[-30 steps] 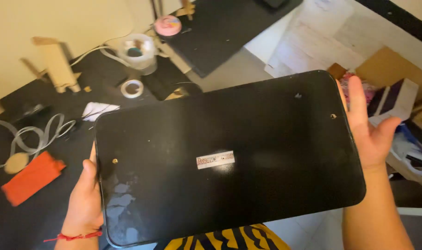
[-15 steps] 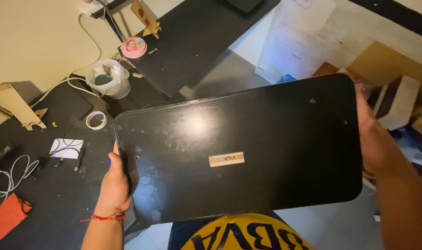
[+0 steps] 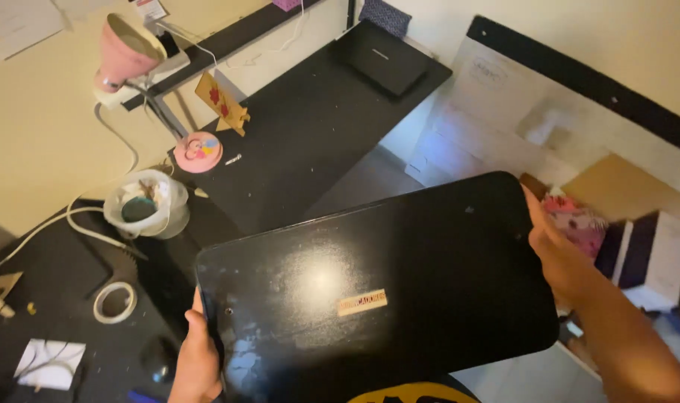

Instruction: Cleaning a laptop and a desk surface using a cloth and paper towel.

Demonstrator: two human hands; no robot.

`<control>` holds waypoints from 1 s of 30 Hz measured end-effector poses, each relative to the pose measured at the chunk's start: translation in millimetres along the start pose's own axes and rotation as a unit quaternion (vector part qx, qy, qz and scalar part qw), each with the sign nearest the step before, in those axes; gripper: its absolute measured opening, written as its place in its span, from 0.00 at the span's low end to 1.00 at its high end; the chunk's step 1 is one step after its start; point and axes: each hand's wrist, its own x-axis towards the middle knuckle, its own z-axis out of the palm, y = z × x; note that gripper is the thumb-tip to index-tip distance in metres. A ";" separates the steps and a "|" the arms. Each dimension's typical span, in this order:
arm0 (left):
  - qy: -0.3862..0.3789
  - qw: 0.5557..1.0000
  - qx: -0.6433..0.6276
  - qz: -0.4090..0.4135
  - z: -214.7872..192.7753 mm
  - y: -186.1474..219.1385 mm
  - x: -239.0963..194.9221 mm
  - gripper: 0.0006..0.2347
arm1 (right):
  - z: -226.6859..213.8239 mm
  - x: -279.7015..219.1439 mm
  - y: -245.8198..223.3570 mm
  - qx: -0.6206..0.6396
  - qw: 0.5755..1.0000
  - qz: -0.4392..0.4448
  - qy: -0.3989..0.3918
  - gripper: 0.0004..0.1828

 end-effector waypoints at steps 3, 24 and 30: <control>-0.007 1.000 -0.001 0.004 12.9 12.7 63.4 0.36 | 5.7 69.4 -19.4 0.004 0.993 0.120 0.020 0.53; 0.167 0.973 0.080 -0.135 136.7 20.9 341.4 0.24 | 44.6 479.2 233.7 0.118 0.955 0.272 -0.002 0.22; 0.316 0.921 0.101 -0.204 154.8 -16.9 387.6 0.32 | 92.2 585.6 201.6 0.034 0.946 0.288 -0.149 0.41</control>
